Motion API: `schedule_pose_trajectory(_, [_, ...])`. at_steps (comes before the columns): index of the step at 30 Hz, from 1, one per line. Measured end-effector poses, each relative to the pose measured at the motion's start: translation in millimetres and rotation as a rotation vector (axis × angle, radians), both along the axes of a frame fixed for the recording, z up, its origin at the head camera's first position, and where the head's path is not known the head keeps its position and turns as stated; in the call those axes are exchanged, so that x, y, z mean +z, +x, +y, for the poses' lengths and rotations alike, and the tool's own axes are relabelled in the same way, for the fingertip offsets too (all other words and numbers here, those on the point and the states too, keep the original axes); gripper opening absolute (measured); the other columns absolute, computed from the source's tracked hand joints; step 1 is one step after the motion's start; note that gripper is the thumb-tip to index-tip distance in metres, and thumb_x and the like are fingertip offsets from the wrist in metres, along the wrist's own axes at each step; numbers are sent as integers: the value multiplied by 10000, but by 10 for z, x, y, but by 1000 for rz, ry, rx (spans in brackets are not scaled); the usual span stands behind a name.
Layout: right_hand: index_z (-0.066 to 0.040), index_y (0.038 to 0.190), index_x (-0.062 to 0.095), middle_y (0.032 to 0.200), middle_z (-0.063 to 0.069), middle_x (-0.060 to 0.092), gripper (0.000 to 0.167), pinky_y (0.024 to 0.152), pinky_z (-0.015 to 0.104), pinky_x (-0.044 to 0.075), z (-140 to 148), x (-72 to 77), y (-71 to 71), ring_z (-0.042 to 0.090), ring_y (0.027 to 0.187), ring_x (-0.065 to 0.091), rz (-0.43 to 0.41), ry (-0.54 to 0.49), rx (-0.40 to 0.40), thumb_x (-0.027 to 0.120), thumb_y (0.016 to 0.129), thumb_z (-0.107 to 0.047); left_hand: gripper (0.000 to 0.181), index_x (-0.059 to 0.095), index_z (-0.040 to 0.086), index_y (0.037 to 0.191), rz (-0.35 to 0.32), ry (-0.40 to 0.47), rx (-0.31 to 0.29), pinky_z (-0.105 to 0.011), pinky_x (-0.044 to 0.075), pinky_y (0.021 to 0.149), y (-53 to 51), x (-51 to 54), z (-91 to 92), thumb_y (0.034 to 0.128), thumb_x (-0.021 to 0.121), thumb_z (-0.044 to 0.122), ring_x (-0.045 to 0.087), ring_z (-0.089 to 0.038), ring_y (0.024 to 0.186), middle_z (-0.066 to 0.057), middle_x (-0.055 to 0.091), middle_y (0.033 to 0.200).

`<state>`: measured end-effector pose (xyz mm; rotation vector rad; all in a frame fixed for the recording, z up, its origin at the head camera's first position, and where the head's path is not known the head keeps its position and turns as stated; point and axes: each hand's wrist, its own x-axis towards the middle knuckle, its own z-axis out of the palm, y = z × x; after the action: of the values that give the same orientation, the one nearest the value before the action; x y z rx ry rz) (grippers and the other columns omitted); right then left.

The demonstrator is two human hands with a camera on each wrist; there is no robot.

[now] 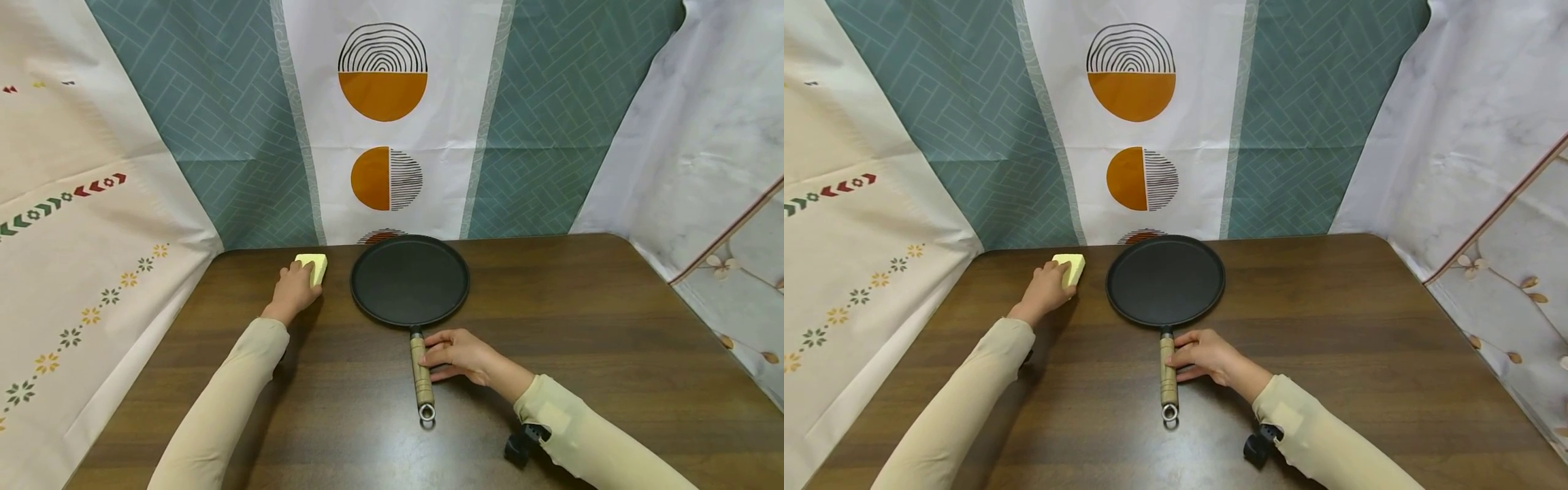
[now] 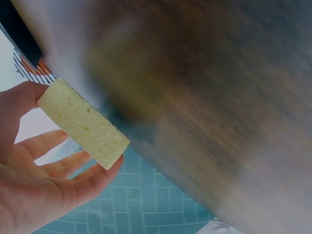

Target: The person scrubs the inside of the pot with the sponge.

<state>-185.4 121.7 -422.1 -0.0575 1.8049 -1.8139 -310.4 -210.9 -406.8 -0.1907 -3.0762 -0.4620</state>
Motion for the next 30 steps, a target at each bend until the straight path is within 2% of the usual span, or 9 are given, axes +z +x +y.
schedule_pose_trajectory(16, [157,1295,413,981,137,603,536,774,428,553,-7,11,-2,184,814,642,-9,25,-5,676,843,36,585,459,-45,1390,134,55,-92,-585,456,834,-4,121,346,864,609,163,430,-505,1127,-324,385,1397])
schedule_pose_trajectory(30, [151,1304,412,981,133,600,536,775,429,553,-4,24,-3,182,815,642,-14,30,1,672,850,35,584,447,1,1421,147,83,-203,-522,388,985,2,176,658,894,630,175,419,-478,1189,-287,383,1425])
